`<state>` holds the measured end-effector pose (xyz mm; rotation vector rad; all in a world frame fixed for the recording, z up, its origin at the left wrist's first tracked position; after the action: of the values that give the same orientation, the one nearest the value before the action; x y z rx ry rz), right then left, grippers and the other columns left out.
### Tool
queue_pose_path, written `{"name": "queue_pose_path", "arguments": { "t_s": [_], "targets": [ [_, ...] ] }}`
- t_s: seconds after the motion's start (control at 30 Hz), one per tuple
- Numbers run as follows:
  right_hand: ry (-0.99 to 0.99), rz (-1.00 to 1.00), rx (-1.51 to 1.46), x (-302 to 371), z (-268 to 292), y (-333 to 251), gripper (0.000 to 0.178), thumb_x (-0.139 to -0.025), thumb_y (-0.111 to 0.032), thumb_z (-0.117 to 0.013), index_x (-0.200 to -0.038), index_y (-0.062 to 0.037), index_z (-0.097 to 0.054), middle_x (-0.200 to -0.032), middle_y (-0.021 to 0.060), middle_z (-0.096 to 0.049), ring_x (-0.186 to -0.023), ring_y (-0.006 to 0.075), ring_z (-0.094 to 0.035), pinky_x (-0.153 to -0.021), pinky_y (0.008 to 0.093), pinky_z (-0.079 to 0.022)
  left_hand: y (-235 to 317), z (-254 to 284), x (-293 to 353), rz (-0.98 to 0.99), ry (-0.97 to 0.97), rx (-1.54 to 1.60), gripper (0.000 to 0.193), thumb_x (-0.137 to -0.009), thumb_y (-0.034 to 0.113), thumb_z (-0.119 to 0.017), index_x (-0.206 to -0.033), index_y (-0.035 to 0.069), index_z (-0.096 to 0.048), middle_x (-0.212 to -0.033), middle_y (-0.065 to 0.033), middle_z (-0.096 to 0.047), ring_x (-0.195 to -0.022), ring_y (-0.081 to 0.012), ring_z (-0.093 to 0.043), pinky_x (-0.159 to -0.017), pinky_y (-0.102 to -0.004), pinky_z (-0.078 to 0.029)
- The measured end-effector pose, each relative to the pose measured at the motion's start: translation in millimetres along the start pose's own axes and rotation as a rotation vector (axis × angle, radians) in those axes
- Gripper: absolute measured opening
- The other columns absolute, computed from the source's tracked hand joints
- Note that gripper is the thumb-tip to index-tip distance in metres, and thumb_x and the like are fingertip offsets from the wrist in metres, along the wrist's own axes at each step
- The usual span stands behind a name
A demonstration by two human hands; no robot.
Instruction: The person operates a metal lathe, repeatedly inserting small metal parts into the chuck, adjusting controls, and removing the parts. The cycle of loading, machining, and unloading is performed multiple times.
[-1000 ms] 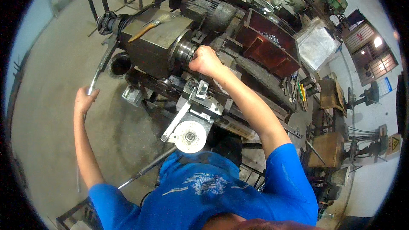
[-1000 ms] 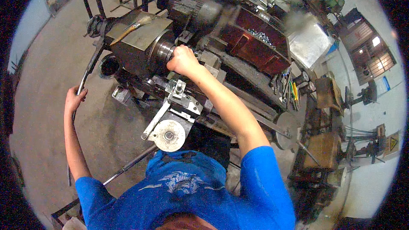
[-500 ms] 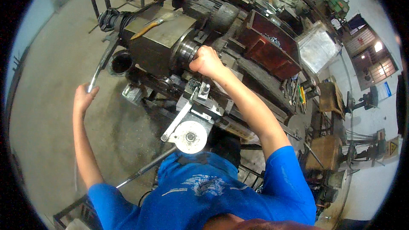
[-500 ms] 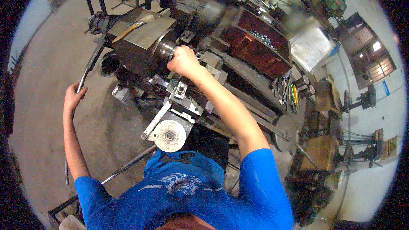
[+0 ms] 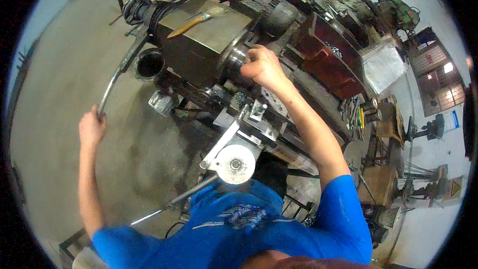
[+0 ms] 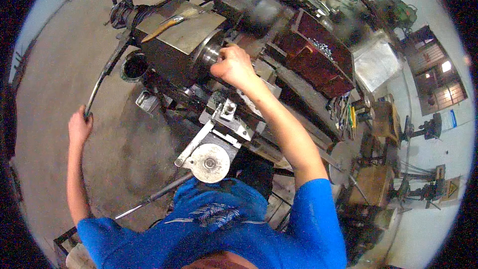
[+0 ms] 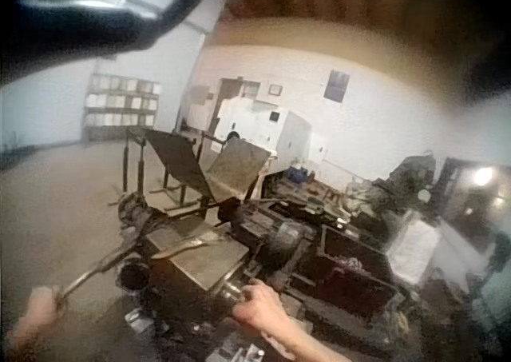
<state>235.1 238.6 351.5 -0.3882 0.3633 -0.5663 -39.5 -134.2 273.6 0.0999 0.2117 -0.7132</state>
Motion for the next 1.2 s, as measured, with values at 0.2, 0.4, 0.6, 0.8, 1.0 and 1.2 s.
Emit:
{"name": "queue_pose_path", "arguments": {
  "t_s": [0.2,0.4,0.6,0.8,1.0,1.2],
  "targets": [
    [-0.022,0.064,-0.011,2.3,-2.4,-4.7,0.024,-0.053,-0.02,-0.058,-0.061,0.0011,-0.05,-0.085,0.0193,-0.055,-0.08,0.0367,-0.055,-0.066,0.0379,-0.043,-115.1,-16.8,-106.4,-0.009,0.062,-0.322,0.014,-0.069,0.013,-0.057,-0.08,0.004,-0.059,-0.072,-0.014,-0.06,-0.069,-0.0324,-0.058,-0.061,-0.0431,-0.047],
    [0.055,0.099,-0.101,16.5,14.9,-2.1,0.022,-0.054,-0.018,-0.059,-0.067,-0.0004,-0.055,-0.107,0.0209,-0.054,-0.087,0.0364,-0.056,-0.073,0.036,-0.045,-131.2,-26.7,-118.5,0.212,-0.045,-0.294,0.024,-0.073,0.015,-0.055,-0.094,0.005,-0.062,-0.084,-0.0178,-0.063,-0.082,-0.0312,-0.061,-0.071,-0.0415,-0.048],
    [0.265,0.157,-0.121,116.2,108.6,18.4,0.025,-0.053,-0.013,-0.06,-0.077,-0.0052,-0.057,-0.124,0.0185,-0.047,-0.107,0.0368,-0.05,-0.088,0.0365,-0.042,14.7,-20.1,-64.2,-0.214,0.574,0.674,0.026,-0.08,0.014,-0.055,-0.101,0.001,-0.061,-0.091,-0.0128,-0.064,-0.087,-0.0231,-0.061,-0.078,-0.0334,-0.046],
    [0.316,-0.212,0.152,245.0,156.5,96.6,0.029,-0.053,-0.01,-0.057,-0.081,-0.0027,-0.06,-0.115,0.016,-0.054,-0.102,0.0311,-0.055,-0.086,0.0328,-0.042,113.7,-249.9,-46.0,-0.07,-0.343,0.527,0.046,-0.068,0.026,-0.067,-0.102,-0.003,-0.055,-0.083,-0.0233,-0.062,-0.079,-0.0374,-0.06,-0.073,-0.0419,-0.047],
    [0.354,-0.661,0.154,378.3,175.5,177.7,0.025,-0.056,-0.001,-0.055,-0.08,0.0016,-0.06,-0.106,0.0158,-0.06,-0.093,0.0276,-0.06,-0.08,0.0314,-0.045,112.8,-211.0,-89.8,-0.468,-0.363,-0.195,0.023,-0.075,0.012,-0.05,-0.097,0.013,-0.058,-0.082,-0.0138,-0.063,-0.078,-0.0312,-0.061,-0.063,-0.0437,-0.049],
    [0.463,-1.055,0.193,513.0,215.9,304.6,0.039,-0.06,-0.011,-0.063,-0.096,0.0005,-0.061,-0.086,0.017,-0.064,-0.079,0.025,-0.063,-0.071,0.0327,-0.048,91.1,-209.1,-33.6,-0.154,-0.454,0.279,0.039,-0.073,0.022,-0.063,-0.107,0.007,-0.053,-0.08,-0.0169,-0.062,-0.077,-0.0342,-0.061,-0.065,-0.0442,-0.047]
  ]
}}
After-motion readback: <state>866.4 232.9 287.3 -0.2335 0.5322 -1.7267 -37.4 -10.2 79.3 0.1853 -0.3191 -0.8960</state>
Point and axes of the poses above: each hand's wrist, its own x-axis away from the middle knuckle, its own z-axis out of the back of the hand, y = z × x, the point moved 6 cm from there along -x, towards the middle knuckle
